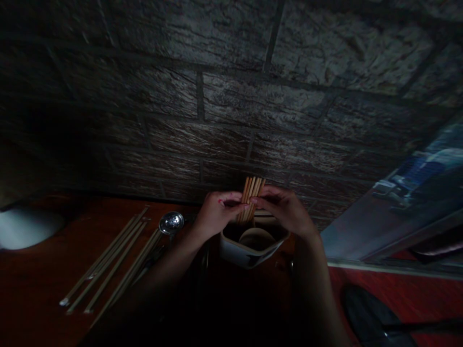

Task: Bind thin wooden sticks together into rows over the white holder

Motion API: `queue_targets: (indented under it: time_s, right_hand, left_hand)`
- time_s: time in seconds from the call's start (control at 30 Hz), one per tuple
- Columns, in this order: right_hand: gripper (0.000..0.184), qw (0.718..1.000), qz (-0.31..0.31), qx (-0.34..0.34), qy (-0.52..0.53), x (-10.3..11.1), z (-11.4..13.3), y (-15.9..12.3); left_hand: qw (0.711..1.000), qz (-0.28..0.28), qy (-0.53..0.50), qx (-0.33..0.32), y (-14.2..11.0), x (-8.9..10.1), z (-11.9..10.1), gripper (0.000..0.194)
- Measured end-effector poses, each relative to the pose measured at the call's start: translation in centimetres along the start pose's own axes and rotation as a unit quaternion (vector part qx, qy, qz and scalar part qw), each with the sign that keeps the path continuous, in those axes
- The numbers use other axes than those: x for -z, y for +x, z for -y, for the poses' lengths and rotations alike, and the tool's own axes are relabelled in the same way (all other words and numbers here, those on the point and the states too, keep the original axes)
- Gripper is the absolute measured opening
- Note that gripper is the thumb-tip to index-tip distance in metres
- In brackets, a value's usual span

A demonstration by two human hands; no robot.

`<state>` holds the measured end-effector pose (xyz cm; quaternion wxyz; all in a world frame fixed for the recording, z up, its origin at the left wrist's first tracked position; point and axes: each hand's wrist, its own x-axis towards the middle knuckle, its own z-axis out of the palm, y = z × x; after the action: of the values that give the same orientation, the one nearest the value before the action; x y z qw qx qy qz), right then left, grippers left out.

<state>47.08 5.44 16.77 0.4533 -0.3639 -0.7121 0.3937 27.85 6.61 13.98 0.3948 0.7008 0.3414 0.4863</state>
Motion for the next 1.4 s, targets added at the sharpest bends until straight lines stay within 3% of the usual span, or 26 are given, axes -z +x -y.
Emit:
queue_targets:
  time_s: [0.33, 0.6, 0.9, 1.07, 1.2, 1.4]
  right_hand:
    - [0.014, 1.000, 0.016, -0.011, -0.006, 0.4, -1.1, 0.1]
    - [0.013, 0.999, 0.038, -0.031, -0.008, 0.4, -1.1, 0.0]
    - [0.014, 0.998, 0.045, -0.032, -0.029, 0.4, -1.0, 0.1]
    - [0.013, 0.996, 0.058, -0.037, -0.064, 0.3, -0.8, 0.0]
    - [0.015, 0.999, 0.011, 0.003, -0.052, -0.1, 1.1, -0.8]
    - [0.018, 0.995, -0.056, 0.056, -0.052, 1.4, 5.8, -1.6]
  left_hand:
    - [1.000, 0.016, 0.006, 0.014, 0.2, -0.1, 0.7, 0.022]
    - [0.999, 0.029, 0.025, -0.021, 0.1, -0.2, 1.3, 0.017]
    - [0.998, 0.064, 0.001, 0.005, 0.2, -0.1, 1.3, 0.025]
    - [0.995, 0.092, 0.028, -0.003, 0.1, 0.2, 1.3, 0.019]
    - [0.997, 0.072, 0.010, -0.020, 0.0, 0.5, -0.6, 0.024]
    - [0.991, 0.087, 0.003, -0.100, 1.4, -0.2, -6.0, 0.020]
